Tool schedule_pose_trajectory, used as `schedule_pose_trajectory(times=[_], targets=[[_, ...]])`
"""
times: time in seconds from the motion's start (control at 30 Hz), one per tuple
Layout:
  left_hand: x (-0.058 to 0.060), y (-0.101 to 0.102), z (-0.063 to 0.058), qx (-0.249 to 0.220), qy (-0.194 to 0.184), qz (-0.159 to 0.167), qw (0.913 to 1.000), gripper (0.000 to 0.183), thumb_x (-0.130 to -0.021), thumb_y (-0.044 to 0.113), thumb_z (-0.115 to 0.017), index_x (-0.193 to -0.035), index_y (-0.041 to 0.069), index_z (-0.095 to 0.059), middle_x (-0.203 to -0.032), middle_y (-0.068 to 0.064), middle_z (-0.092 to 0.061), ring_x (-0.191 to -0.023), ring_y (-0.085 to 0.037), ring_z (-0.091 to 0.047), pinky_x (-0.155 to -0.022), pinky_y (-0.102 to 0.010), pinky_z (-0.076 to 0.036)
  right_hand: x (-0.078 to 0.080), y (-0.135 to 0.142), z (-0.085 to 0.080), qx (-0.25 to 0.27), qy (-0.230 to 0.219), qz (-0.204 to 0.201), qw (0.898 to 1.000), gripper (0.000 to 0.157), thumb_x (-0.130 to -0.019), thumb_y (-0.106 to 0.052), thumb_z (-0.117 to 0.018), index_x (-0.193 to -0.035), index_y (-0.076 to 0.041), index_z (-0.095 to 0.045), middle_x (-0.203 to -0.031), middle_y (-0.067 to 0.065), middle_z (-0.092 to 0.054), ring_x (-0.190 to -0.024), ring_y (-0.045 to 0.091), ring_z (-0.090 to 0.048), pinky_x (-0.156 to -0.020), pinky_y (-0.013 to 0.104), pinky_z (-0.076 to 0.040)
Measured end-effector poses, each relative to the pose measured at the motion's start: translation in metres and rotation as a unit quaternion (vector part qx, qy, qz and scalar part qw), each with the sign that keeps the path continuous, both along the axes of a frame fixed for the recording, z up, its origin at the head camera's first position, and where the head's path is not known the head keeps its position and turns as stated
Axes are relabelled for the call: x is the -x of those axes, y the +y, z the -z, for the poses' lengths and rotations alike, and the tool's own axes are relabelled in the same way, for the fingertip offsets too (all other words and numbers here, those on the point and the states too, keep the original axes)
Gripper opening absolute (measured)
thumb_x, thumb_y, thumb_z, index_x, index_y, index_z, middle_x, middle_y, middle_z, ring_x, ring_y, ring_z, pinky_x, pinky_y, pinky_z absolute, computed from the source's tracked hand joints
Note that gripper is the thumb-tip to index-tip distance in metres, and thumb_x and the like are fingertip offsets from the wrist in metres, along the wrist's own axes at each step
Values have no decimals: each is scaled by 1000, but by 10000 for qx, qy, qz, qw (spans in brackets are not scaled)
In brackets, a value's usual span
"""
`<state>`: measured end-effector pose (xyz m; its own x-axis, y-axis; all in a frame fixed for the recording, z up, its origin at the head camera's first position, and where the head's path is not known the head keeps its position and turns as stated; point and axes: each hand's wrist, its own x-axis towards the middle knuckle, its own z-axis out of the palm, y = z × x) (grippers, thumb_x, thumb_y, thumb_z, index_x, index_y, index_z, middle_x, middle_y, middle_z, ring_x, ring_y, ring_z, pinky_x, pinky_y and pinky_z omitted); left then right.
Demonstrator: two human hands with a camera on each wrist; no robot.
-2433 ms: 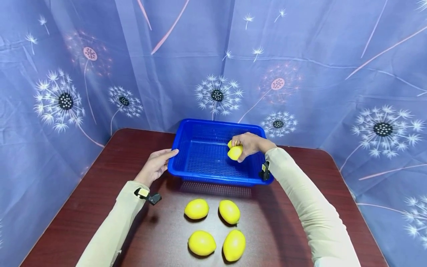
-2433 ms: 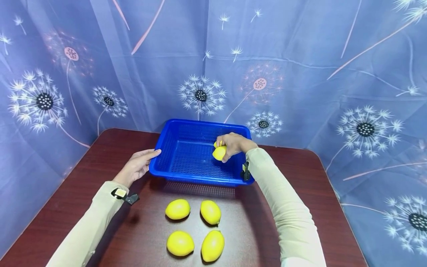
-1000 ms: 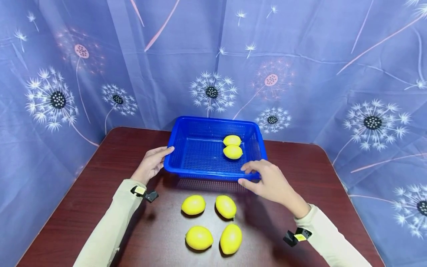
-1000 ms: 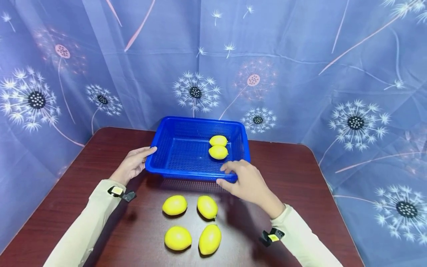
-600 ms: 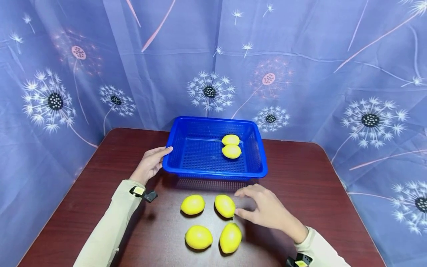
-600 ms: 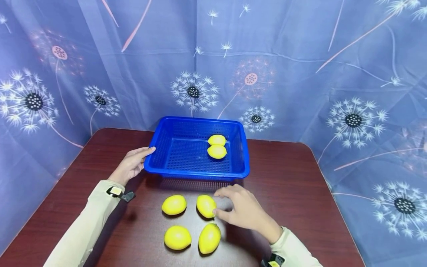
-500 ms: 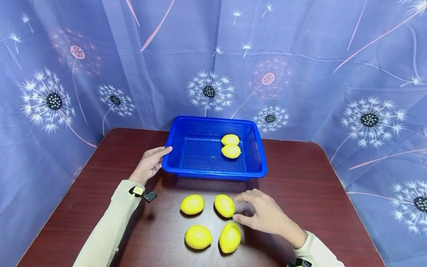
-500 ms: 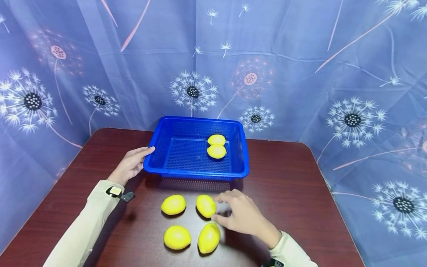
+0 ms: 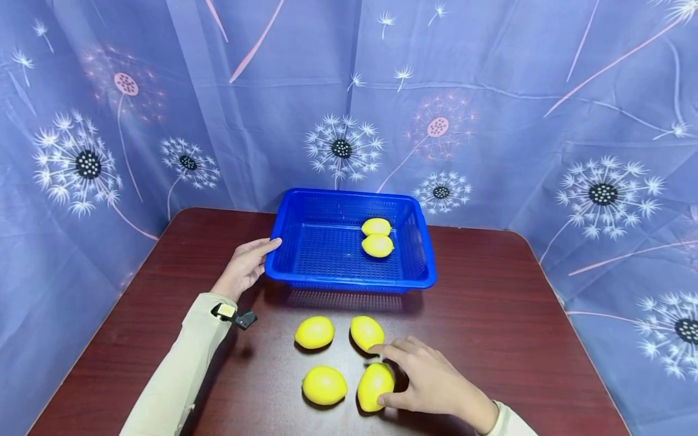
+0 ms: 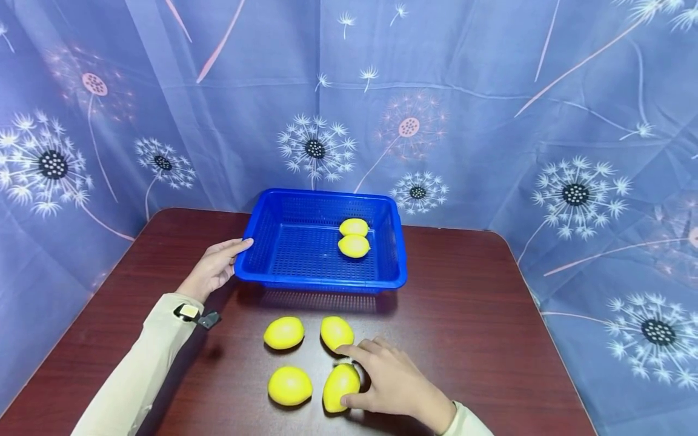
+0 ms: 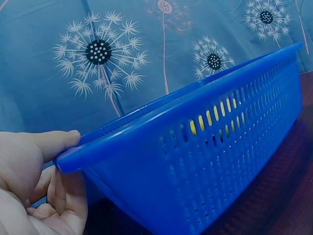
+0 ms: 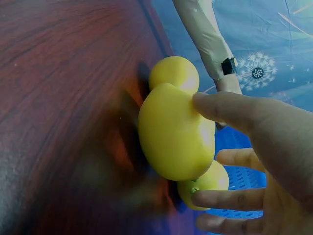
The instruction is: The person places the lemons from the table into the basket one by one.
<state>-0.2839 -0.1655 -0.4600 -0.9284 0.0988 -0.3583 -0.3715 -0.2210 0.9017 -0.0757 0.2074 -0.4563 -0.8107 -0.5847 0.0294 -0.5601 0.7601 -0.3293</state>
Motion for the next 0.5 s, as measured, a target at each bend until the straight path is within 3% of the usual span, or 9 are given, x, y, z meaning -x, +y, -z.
schedule_pose_trajectory(times=[0.33, 0.5], targets=[[0, -1, 1, -71, 55, 4, 10000, 22, -93, 25, -78, -107, 14, -65, -78, 9, -69, -68, -2, -63, -63, -18, -57, -3, -2, 6, -117, -318, -142, 9993, 62, -78, -65, -79, -128, -31, -66, -112, -15, -66, -104, 9, -59, -82, 41, -55], [0, -1, 1, -148, 83, 14, 9999, 20, -94, 24, -78, -106, 13, -66, -79, 8, -70, -69, -3, -64, -64, -18, -58, -2, -3, 9, 88, -138, -164, 9997, 59, -75, -61, -83, -122, -28, -69, -109, -17, -68, -99, 7, -59, -79, 35, -55]])
